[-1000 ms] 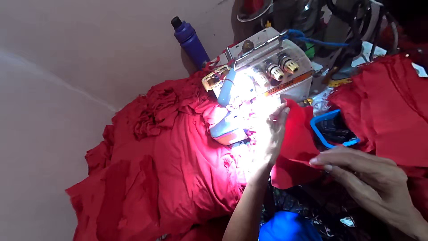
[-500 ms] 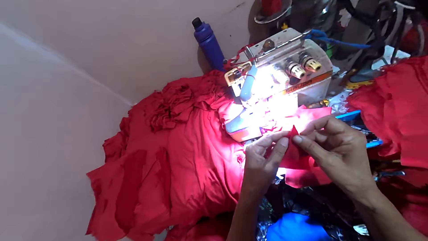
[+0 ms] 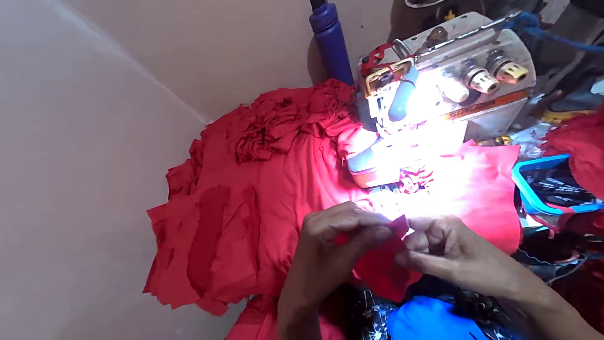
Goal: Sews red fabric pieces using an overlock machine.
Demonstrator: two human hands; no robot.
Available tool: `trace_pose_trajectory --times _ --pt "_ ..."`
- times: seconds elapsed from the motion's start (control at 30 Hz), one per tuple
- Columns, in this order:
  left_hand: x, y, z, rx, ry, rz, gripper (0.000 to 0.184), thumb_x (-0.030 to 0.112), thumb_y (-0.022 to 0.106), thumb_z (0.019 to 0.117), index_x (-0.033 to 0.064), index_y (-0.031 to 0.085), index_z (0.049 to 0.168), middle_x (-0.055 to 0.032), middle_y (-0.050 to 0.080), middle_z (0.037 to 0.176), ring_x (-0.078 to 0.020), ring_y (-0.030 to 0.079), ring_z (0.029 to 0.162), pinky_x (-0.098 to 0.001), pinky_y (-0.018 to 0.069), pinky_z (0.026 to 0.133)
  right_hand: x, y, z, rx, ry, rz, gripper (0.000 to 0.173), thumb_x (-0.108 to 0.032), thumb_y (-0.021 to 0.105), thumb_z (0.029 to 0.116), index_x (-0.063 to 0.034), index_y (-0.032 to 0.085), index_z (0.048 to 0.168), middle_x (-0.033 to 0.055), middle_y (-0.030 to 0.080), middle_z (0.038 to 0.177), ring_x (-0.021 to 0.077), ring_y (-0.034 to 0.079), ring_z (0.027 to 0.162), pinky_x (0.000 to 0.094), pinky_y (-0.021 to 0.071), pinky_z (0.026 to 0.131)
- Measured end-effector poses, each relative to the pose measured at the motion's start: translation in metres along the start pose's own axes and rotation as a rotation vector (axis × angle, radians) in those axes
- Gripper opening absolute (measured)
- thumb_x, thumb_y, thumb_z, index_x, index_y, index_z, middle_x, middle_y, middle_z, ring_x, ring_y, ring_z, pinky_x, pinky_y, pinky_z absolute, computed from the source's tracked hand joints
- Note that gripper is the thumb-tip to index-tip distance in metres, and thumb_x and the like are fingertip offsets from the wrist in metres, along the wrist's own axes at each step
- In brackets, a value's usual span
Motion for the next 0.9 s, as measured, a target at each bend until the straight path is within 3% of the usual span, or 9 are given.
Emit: trace_pose_trajectory --times 0.2,0.33,0.43,0.5,0.57,0.67,0.73,0.8,0.9 --pt "-0.01 -0.018 -0.006 0.099 -0.044 0.008 0.013 0.012 0.066 0.0977 0.0035 0.074 0.094 0.0052 0.071 0.09 0.0018 0.066 0.086 -0.0167 0.057 0.079 0.012 0.007 -0.006 0.075 0.007 -0.047 0.013 -0.008 0.068 0.0929 -0.0093 0.067 0.106 -0.0152 0.072 0.081 -0.0075 0.066 0.073 0.0107 0.0556 0.067" --pt "-0.026 -0.021 0.01 0.189 -0.055 0.08 0.008 0.006 0.071 0.0905 0.0014 0.077 0.091 0.0018 0.071 0.087 -0.001 0.067 0.084 -0.0169 0.0569 0.076 0.013 -0.006 -0.005 0.285 -0.048 -0.305 0.014 -0.02 0.07 0.0917 -0.0072 0.071 0.096 -0.0128 0.067 0.076 -0.0103 0.06 0.066 0.0087 0.0511 0.06" --pt "-0.055 -0.017 0.034 0.218 -0.035 0.123 0.007 0.005 0.072 0.0896 0.0015 0.077 0.092 0.0022 0.068 0.086 0.0007 0.063 0.082 -0.0143 0.0528 0.074 0.014 -0.03 0.001 0.483 -0.081 -0.597 0.028 -0.031 0.069 0.0912 -0.0046 0.077 0.098 -0.0015 0.072 0.088 -0.0068 0.063 0.077 0.0111 0.0528 0.067" --pt "-0.078 -0.011 0.049 0.247 -0.091 0.127 0.008 0.002 0.075 0.0881 0.0001 0.077 0.096 -0.0013 0.07 0.09 -0.0007 0.064 0.082 -0.016 0.053 0.075 0.024 -0.048 0.009 0.617 -0.068 -0.619 0.021 -0.026 0.071 0.089 -0.0062 0.076 0.093 -0.0041 0.07 0.083 -0.0068 0.062 0.073 0.0133 0.0515 0.068" --pt "-0.1 -0.003 0.06 0.275 -0.17 0.166 0.013 0.0 0.076 0.0868 0.001 0.074 0.1 -0.0046 0.072 0.091 -0.0033 0.065 0.076 -0.0194 0.0538 0.07 0.036 -0.066 0.018 0.694 0.003 -0.636 0.021 -0.024 0.07 0.0907 -0.0054 0.077 0.095 -0.0028 0.071 0.08 -0.0028 0.063 0.071 0.0186 0.0523 0.069" --pt "-0.13 0.012 0.07 0.246 -0.255 0.352 0.016 0.005 0.075 0.089 0.001 0.071 0.104 -0.0135 0.068 0.083 -0.0204 0.062 0.066 -0.0376 0.0524 0.06 0.05 -0.079 0.025 0.715 0.132 -0.708 0.029 -0.025 0.068 0.0941 0.0028 0.074 0.099 0.0115 0.071 0.082 0.0177 0.067 0.074 0.0415 0.0541 0.074" --pt "-0.137 0.02 0.073 0.232 -0.309 0.497 0.017 0.014 0.07 0.0947 0.0045 0.07 0.109 -0.014 0.069 0.094 -0.026 0.066 0.079 -0.0459 0.0543 0.071 0.056 -0.079 0.026 0.705 0.152 -0.706 0.029 -0.024 0.067 0.0956 0.0038 0.072 0.1 0.0107 0.069 0.083 0.0156 0.066 0.075 0.0375 0.055 0.073" --pt "-0.13 0.027 0.077 0.287 -0.247 0.671 0.022 0.018 0.072 0.0931 0.0038 0.071 0.11 -0.0154 0.068 0.105 -0.0321 0.063 0.099 -0.0519 0.0474 0.081 0.055 -0.074 0.022 0.71 0.117 -0.678 0.029 -0.023 0.065 0.0956 0.0043 0.071 0.104 0.0083 0.07 0.082 0.0104 0.066 0.073 0.0307 0.0553 0.071" --pt "-0.113 0.043 0.064 0.356 -0.101 0.856 0.016 0.014 0.072 0.0887 0.0021 0.076 0.098 -0.0168 0.072 0.101 -0.0339 0.067 0.095 -0.0501 0.0486 0.079 0.053 -0.067 0.009 0.733 0.071 -0.659 0.031 -0.024 0.065 0.0942 0.003 0.072 0.109 0.0046 0.073 0.086 0.0031 0.067 0.076 0.022 0.0554 0.073"
Point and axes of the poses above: each hand's wrist, its own z-axis towards the middle knuckle, its own y-axis out of the palm, x = y × z, the point moved 8 cm from there along z, towards the middle knuckle
